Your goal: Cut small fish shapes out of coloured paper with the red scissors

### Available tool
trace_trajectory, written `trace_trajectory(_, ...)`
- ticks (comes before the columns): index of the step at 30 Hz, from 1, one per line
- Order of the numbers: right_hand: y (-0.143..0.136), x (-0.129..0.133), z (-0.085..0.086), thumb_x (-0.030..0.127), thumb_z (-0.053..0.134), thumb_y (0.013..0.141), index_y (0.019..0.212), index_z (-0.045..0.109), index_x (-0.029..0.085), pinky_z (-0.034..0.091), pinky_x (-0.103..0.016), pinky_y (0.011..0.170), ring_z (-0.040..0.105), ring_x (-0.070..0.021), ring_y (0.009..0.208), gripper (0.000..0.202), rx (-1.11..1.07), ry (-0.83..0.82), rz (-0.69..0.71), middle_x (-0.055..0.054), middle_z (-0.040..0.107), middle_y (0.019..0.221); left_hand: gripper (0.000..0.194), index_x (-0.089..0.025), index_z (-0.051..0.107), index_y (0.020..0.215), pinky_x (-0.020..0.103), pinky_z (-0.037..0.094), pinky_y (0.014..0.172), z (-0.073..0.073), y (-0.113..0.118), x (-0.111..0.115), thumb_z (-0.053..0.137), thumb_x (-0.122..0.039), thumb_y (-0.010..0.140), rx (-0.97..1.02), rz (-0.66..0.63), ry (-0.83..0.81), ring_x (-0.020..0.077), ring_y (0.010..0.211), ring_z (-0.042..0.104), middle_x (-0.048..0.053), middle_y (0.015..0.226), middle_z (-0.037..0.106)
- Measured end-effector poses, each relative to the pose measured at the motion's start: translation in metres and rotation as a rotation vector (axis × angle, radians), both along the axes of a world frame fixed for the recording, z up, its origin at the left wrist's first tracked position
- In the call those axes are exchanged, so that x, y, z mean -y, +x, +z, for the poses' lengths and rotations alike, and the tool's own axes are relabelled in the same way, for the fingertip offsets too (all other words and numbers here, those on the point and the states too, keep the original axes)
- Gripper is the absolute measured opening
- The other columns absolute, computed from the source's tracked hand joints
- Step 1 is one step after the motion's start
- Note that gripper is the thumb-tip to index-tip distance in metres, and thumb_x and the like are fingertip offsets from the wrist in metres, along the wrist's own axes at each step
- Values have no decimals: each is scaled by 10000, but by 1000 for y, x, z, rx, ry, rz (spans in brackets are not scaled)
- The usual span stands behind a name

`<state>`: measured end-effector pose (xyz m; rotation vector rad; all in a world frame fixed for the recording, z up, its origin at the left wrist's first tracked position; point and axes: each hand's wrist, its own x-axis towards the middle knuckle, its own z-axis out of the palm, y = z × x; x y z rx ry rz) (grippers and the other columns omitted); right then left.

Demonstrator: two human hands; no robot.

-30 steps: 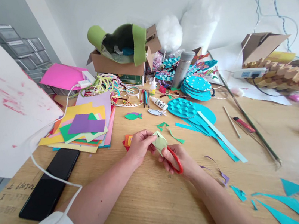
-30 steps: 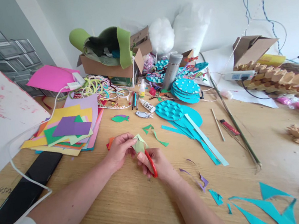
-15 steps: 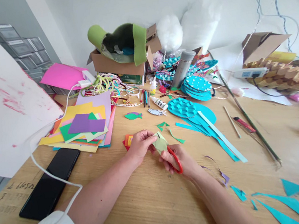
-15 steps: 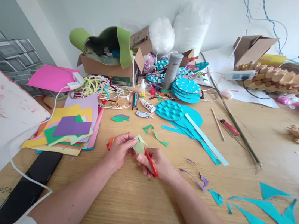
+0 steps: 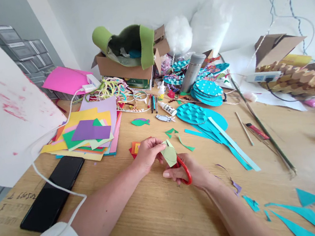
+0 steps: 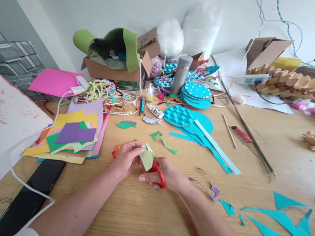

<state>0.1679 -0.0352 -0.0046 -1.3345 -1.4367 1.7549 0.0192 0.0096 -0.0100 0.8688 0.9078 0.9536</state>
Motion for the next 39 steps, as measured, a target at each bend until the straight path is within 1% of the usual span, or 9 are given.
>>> trace_trajectory(5,1,0,0,358,784,681,885,585,177,348,-167,370,500,-77,402,337,38,-13,7,63,559,520,229,-152,555,695,195,368,350,1,0,0,702,-315,630,2,-8,2,82,386,485,-6,561,602)
trace_trajectory(10,0,0,2,372,748,720,892,612,156,358,-162,372,509,-75,401,308,54,4,-5,51,571,515,228,-150,556,685,190,384,366,-1,0,-1,698,-322,640,-6,-12,25,80,404,494,1,566,608)
trace_trajectory(15,-1,0,2,387,754,712,876,619,147,374,-163,378,504,-74,397,321,72,7,-19,53,554,499,220,-148,558,685,187,388,375,-3,0,-1,695,-316,646,-7,-14,42,78,413,496,5,573,614)
trace_trajectory(25,-3,1,6,417,729,737,849,604,150,346,-163,359,473,-67,372,315,82,37,-27,51,546,492,217,-149,549,687,194,396,387,-3,0,-2,692,-310,661,6,-14,43,81,421,500,3,573,613)
trace_trajectory(29,-3,1,5,422,734,731,813,592,154,351,-163,361,474,-66,372,315,82,32,-36,52,544,489,213,-148,548,692,194,403,400,-4,0,-2,690,-304,662,7,-14,41,81,429,505,5,578,617)
trace_trajectory(33,-3,0,4,428,732,732,821,596,154,346,-164,361,472,-69,368,318,93,28,-37,50,548,481,216,-149,547,688,198,406,402,-3,0,-2,693,-304,654,7,-10,31,87,428,512,6,572,616)
trace_trajectory(36,-3,0,3,423,734,732,789,586,153,340,-160,356,472,-65,363,313,104,26,-36,47,551,476,228,-153,545,690,201,404,394,-3,0,-2,701,-314,646,7,6,16,91,422,514,3,568,614)
trace_trajectory(39,-3,0,2,420,734,734,799,594,149,341,-155,354,472,-62,362,312,96,22,-36,48,553,478,229,-155,545,692,202,402,387,-3,1,-2,699,-318,646,-1,25,17,92,418,512,-1,566,612)
